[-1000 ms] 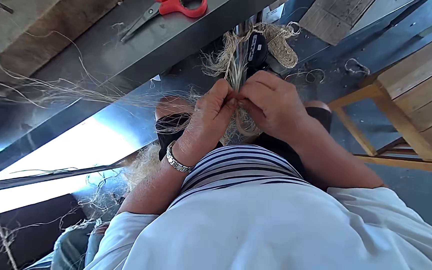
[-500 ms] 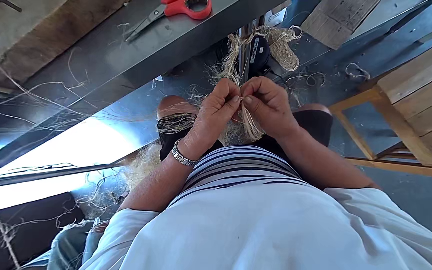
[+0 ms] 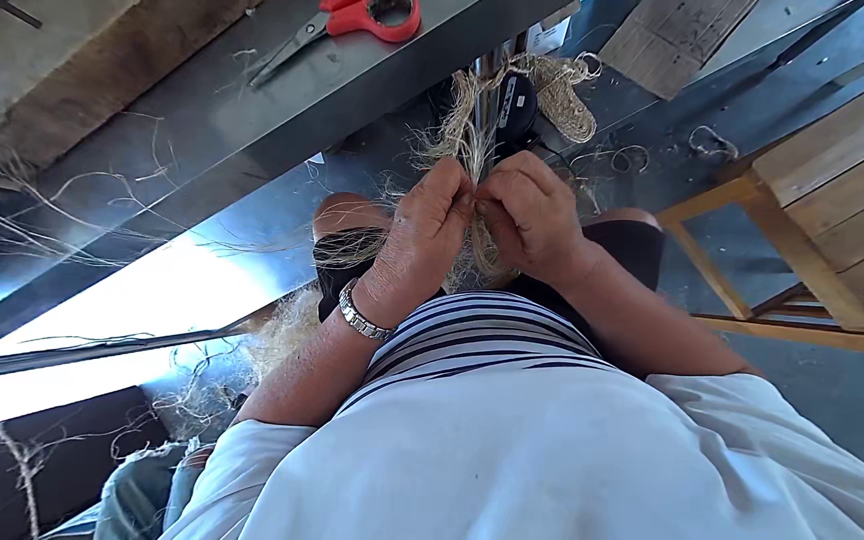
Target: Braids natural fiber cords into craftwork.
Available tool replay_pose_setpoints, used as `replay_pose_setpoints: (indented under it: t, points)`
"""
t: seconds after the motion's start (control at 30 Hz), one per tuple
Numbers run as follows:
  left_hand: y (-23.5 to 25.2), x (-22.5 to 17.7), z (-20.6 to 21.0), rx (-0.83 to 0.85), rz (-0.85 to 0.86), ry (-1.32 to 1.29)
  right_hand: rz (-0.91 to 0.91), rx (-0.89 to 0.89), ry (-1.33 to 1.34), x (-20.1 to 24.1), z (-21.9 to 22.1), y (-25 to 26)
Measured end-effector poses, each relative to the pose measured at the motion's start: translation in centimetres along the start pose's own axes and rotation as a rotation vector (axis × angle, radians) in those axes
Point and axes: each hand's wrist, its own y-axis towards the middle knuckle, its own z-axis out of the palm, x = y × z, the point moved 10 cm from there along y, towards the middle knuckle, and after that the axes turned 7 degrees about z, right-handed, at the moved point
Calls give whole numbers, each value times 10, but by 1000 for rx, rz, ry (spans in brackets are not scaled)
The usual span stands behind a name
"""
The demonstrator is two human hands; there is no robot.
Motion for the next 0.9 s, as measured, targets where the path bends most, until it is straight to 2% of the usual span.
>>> replay_pose_setpoints:
  t: [0.17,0.3,0.37,0.67,0.9]
  points:
    - [-2,1,-2,-31,40,-2,337,11,433,-34,13,-7]
    - [-8,-20,-18,-68,110,230,312,-29,453,-37,6,-3]
    - [-10,-23,-18,-18,101,328,293,-56,417,-37,-1,-1]
    - [-3,-22,-14,-38,103,315,250,-1,350,-24,-3,3]
    - [-2,-32,-1,55,176,698,220,101,254,-21,3,6]
